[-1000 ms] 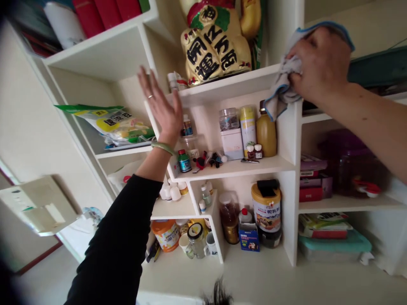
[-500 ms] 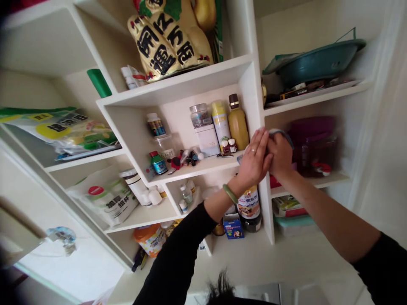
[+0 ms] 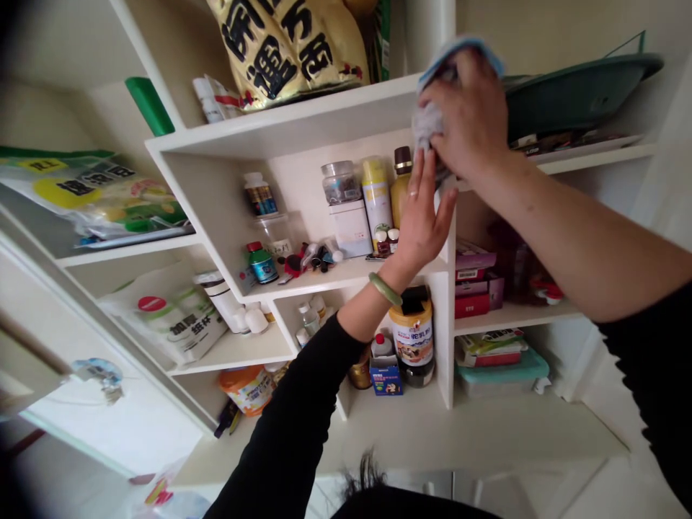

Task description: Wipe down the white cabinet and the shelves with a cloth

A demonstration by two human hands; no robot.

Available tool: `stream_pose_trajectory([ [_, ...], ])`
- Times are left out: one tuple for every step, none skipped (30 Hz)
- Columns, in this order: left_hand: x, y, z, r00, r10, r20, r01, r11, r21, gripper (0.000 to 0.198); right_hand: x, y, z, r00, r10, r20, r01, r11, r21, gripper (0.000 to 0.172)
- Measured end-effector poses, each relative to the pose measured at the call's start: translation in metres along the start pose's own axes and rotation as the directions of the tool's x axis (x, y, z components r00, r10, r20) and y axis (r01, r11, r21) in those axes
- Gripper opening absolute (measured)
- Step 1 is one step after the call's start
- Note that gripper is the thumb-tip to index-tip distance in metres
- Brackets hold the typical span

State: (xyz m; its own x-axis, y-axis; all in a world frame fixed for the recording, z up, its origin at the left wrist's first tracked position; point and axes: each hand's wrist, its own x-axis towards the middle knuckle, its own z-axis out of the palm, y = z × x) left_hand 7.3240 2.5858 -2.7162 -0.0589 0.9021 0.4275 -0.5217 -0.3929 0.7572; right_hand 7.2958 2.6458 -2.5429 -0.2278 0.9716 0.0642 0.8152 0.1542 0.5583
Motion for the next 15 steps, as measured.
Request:
stream_pose_trajectory([
  [0.007, -0.003, 0.004, 1.000, -0.006, -0.012, 0.006, 1.000, -0.022, 0.084, 0.007, 0.000, -0.004, 1.000, -0.026, -0.009, 0.026, 1.000, -0.014, 0.053],
  [0.008, -0.005, 0.009, 1.000, -0.013, -0.022, 0.012, 0.999, -0.039, 0.090, 0.007, 0.001, -0.005, 0.999, -0.043, -0.017, 0.043, 0.999, -0.025, 0.053],
  [0.003, -0.004, 0.015, 0.999, -0.021, -0.024, 0.020, 0.998, -0.053, 0.096, 0.000, 0.002, -0.004, 0.999, -0.050, -0.011, 0.050, 0.998, -0.034, 0.053],
  [-0.007, -0.002, 0.022, 0.999, -0.035, -0.018, 0.033, 0.997, -0.065, 0.100, -0.011, 0.003, -0.002, 0.999, -0.043, 0.011, 0.043, 0.998, -0.048, 0.056],
  [-0.021, 0.004, 0.028, 0.998, -0.057, -0.002, 0.057, 0.996, -0.071, 0.101, -0.024, 0.004, 0.001, 0.998, -0.022, 0.051, 0.026, 0.997, -0.069, 0.059],
  [-0.037, 0.010, 0.034, 0.996, -0.089, 0.028, 0.091, 0.994, -0.066, 0.100, -0.040, 0.004, 0.004, 0.994, -0.002, 0.107, 0.013, 0.995, -0.099, 0.061],
  [-0.055, 0.019, 0.039, 0.990, -0.123, 0.069, 0.126, 0.991, -0.042, 0.098, -0.054, 0.005, 0.006, 0.986, 0.013, 0.167, 0.011, 0.991, -0.137, 0.063],
  [-0.072, 0.027, 0.043, 0.980, -0.161, 0.113, 0.162, 0.987, 0.002, 0.094, -0.068, 0.004, 0.008, 0.975, 0.017, 0.223, 0.024, 0.983, -0.180, 0.064],
  [-0.088, 0.035, 0.046, 0.968, -0.194, 0.156, 0.188, 0.981, 0.051, 0.092, -0.079, 0.004, 0.009, 0.965, 0.015, 0.263, 0.046, 0.973, -0.225, 0.064],
  [-0.102, 0.042, 0.048, 0.958, -0.218, 0.186, 0.204, 0.975, 0.090, 0.090, -0.088, 0.002, 0.010, 0.955, 0.006, 0.297, 0.076, 0.962, -0.263, 0.064],
  [-0.114, 0.047, 0.049, 0.952, -0.231, 0.199, 0.212, 0.971, 0.110, 0.089, -0.096, 0.001, 0.011, 0.945, 0.004, 0.327, 0.098, 0.950, -0.296, 0.064],
  [-0.124, 0.050, 0.049, 0.953, -0.231, 0.196, 0.213, 0.971, 0.110, 0.088, -0.102, -0.001, 0.012, 0.936, 0.011, 0.353, 0.112, 0.938, -0.327, 0.063],
  [-0.132, 0.052, 0.047, 0.957, -0.221, 0.187, 0.205, 0.974, 0.100, 0.087, -0.108, -0.003, 0.013, 0.927, 0.023, 0.375, 0.120, 0.928, -0.353, 0.062],
  [-0.138, 0.052, 0.044, 0.960, -0.204, 0.193, 0.188, 0.977, 0.097, 0.086, -0.112, -0.006, 0.015, 0.921, 0.029, 0.390, 0.129, 0.918, -0.375, 0.059],
  [-0.143, 0.052, 0.041, 0.956, -0.182, 0.231, 0.160, 0.981, 0.111, 0.085, -0.117, -0.008, 0.016, 0.918, 0.029, 0.395, 0.141, 0.908, -0.394, 0.056],
])
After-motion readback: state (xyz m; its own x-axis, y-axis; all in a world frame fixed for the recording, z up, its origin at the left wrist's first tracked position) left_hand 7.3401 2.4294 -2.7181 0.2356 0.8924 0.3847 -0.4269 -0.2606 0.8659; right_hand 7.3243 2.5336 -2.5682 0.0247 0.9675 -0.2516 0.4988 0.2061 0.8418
